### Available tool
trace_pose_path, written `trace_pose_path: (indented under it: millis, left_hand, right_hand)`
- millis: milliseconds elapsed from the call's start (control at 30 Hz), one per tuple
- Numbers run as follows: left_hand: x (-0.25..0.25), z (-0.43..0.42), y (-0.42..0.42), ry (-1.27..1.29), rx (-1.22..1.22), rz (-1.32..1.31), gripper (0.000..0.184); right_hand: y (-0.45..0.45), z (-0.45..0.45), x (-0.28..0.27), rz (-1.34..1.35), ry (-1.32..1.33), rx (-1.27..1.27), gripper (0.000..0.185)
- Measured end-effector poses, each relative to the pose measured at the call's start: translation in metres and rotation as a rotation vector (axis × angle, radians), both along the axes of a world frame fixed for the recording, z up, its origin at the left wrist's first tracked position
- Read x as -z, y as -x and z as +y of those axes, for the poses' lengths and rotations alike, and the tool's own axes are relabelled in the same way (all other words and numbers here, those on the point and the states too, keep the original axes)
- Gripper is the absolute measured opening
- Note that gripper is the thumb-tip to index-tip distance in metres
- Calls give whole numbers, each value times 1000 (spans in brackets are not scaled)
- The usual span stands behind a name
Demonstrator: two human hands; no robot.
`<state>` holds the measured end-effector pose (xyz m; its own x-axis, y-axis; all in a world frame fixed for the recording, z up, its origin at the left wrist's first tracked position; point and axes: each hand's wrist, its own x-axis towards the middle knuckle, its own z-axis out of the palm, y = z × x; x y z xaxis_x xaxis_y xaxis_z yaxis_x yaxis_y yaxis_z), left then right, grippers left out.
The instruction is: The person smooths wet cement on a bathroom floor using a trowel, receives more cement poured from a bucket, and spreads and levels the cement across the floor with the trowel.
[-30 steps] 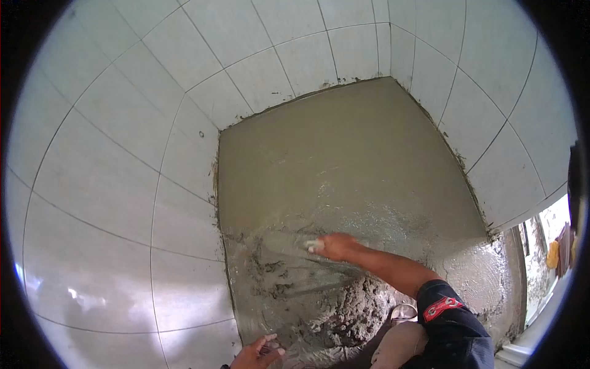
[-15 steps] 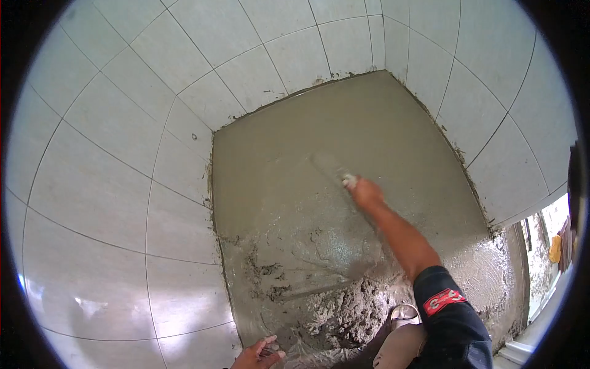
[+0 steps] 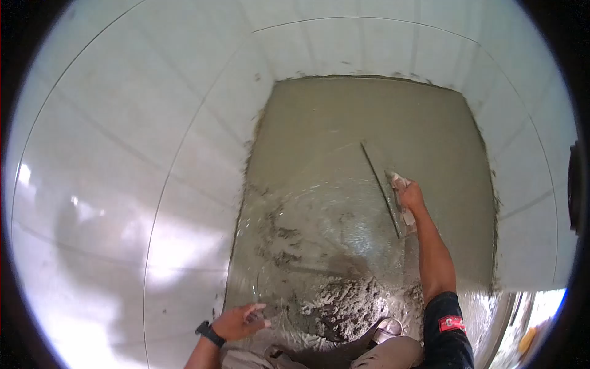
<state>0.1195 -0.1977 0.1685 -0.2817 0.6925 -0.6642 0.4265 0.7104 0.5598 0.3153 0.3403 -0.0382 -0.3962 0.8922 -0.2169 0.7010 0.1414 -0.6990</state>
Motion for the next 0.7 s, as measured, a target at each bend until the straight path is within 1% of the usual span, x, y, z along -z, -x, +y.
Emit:
trace_pose_path:
  millis: [33,67,100,167,200,233,267,300,333,367,400,433,500,567,633,700]
  left_hand:
    - [2,-1,1,3,15,19,61]
    - [3,-2,2,4,39,37,62]
    - [4,-5,2,4,6,35,62]
    - [4,-9,2,-3,26,78,64]
    - [2,-9,3,-9,5,70,64]
    - [0,-8,4,50,16,60,64]
    - [-2,-7,6,106,29,50,64]
    - [-3,-7,6,97,12,45,64]
    - [-5,-8,6,98,0,23,65]
    - [-5,-8,5,98,-9,1,65]
    - [-3,-10,6,86,-20,-4,65]
    - [1,-12,7,34,5,17,65]
    - [3,-17,5,-16,18,21,66]
    - [-6,-14,5,-8,13,11,67]
    - [-18,-11,3,-18,19,19,66]
    - [-23,-11,0,-28,26,39,65]
  right_hand:
    - [22,-17,-10,2,93,-63,66]
    - [46,-33,-1,-32,54,-89,67]
    - [67,-47,6,-65,10,-106,69]
    - [99,-77,-3,15,147,-345,69]
    - [112,-97,-10,-28,111,-364,68]
    - [123,-119,-19,-70,75,-383,66]
    - [129,-137,-40,-67,140,-464,65]
    - [132,-152,-58,-65,204,-544,64]
    - [135,-161,-51,-75,196,-559,64]
    - [136,-171,-37,-57,169,-631,61]
    - [136,-178,-40,-38,140,-701,58]
    - [132,-179,-43,-49,133,-710,58]
    - [111,-183,-56,-176,242,-922,55]
    - [72,-189,-68,-133,158,-855,54]
    - [30,-193,-106,-167,168,-746,55]
    - [-17,-200,-111,-189,-34,-678,52]
